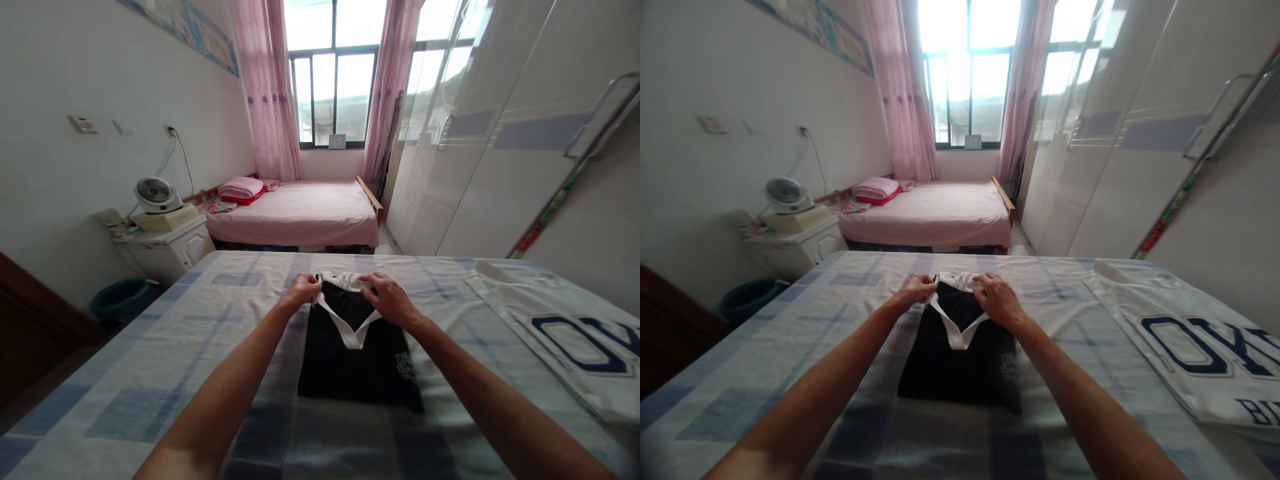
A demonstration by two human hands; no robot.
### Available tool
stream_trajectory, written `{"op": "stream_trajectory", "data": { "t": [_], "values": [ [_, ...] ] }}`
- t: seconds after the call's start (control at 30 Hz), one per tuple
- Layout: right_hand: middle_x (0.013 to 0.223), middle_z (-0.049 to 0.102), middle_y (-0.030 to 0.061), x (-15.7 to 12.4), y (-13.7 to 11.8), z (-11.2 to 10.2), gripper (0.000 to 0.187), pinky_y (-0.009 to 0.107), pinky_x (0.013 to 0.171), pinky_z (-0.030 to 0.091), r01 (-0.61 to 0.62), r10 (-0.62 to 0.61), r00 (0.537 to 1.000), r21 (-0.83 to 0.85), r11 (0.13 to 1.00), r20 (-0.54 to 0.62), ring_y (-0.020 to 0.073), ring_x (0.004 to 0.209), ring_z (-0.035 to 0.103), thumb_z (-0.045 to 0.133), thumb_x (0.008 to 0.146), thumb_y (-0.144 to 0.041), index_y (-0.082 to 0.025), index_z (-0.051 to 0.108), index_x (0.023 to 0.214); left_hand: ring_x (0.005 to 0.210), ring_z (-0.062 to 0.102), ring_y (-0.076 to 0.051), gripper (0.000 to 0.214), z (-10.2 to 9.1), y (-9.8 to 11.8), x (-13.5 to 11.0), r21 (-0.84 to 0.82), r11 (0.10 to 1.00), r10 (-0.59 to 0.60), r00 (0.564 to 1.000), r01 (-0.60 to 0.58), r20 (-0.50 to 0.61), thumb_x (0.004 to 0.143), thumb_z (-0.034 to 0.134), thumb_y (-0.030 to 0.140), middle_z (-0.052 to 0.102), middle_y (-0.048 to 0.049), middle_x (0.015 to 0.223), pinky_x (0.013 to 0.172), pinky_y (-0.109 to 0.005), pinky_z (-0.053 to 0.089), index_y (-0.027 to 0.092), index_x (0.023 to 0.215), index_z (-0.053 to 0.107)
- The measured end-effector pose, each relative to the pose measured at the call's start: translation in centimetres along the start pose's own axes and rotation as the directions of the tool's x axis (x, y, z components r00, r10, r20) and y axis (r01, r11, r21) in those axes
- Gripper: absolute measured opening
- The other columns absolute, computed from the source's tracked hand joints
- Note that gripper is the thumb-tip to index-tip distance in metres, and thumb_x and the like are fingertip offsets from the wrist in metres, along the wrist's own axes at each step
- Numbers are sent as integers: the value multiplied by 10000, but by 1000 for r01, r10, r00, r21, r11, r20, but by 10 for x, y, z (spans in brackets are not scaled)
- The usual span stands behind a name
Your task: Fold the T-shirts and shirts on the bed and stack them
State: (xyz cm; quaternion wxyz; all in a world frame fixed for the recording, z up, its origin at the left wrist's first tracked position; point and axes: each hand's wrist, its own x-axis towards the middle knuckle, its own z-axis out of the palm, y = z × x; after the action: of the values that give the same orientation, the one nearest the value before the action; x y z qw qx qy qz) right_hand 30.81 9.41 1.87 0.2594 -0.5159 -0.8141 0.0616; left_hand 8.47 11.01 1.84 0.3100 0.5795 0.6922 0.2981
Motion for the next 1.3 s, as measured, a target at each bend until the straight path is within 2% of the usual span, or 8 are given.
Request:
{"op": "stream_trajectory", "data": {
  "t": [0.27, 0.43, 0.6, 0.9, 0.97, 1.1, 1.2, 1.3],
  "values": [
    [1344, 547, 107, 0, -33, 34, 397, 455, 991, 366, 251, -236, 948, -46, 967, 215, 267, 1241, 478, 465, 911, -364, -199, 558, 1260, 879, 567, -174, 53, 2, -7, -30, 250, 879, 474, 805, -407, -357, 741, 520, 154, 597, -47, 921, 767, -263, 418, 194, 743, 555],
    [1315, 573, 85, 4, -40, 38, 312, 399, 993, 348, 199, -187, 974, -91, 976, 126, 238, 1223, 488, 476, 893, -275, -197, 611, 1164, 671, 560, -135, 129, 8, -19, -9, -378, 913, 94, 981, -154, -172, 751, 578, 278, 574, -2, 704, 632, -232, 426, 181, 689, 518],
    [1118, 674, 69, 8, -37, 32, 296, 320, 917, 397, 5, -2, 997, -43, 999, 74, 198, 1030, 607, 424, 883, -193, -193, 640, 1086, 506, 522, -106, 319, 5, -15, 19, -680, 717, -103, 988, 156, 118, 822, 528, 473, 560, 9, 599, 509, -221, 405, 155, 796, 551],
    [1403, 500, 86, 55, 6, 38, 514, 393, 1065, 287, -27, 45, 980, -95, 995, 193, 246, 1332, 376, 429, 859, -215, -178, 472, 1370, 617, 600, -127, 358, -18, -3, 29, -697, 709, 208, 912, 108, 352, 572, 815, 280, 665, -31, 743, 596, -229, 444, 119, 844, 645],
    [1385, 523, 70, 66, 12, 37, 521, 359, 1037, 322, -29, 53, 968, -104, 994, 243, 236, 1298, 422, 456, 837, -221, -194, 495, 1356, 664, 611, -141, 384, -22, 0, 27, -648, 761, 296, 880, 17, 371, 586, 806, 293, 672, -34, 797, 630, -241, 452, 126, 893, 646],
    [1079, 698, 53, 78, 12, 25, 358, 286, 838, 432, -57, 84, 969, -123, 991, 232, 213, 1013, 613, 522, 773, -248, -215, 669, 1098, 779, 632, -212, 204, -13, 8, 22, -189, 963, 210, 975, -194, 71, 640, 710, 179, 667, -47, 792, 675, -267, 442, 150, 825, 630],
    [1088, 681, 90, 78, 9, 14, 320, 316, 821, 422, -103, 126, 984, -176, 979, 124, 229, 1009, 606, 443, 834, -284, -195, 661, 1051, 952, 614, -280, 207, 4, 10, 19, 72, 985, 169, 967, -158, -191, 690, 613, 130, 669, -103, 870, 752, -307, 421, 174, 892, 611],
    [1128, 669, 70, 77, 9, 7, 338, 317, 818, 420, -111, 152, 977, -253, 961, 150, 221, 1016, 604, 512, 823, -399, -228, 635, 1087, 896, 625, -287, 226, 13, 7, 22, 195, 972, 161, 975, -130, -152, 649, 639, 164, 676, -107, 837, 722, -308, 415, 182, 873, 618]
  ]
}}
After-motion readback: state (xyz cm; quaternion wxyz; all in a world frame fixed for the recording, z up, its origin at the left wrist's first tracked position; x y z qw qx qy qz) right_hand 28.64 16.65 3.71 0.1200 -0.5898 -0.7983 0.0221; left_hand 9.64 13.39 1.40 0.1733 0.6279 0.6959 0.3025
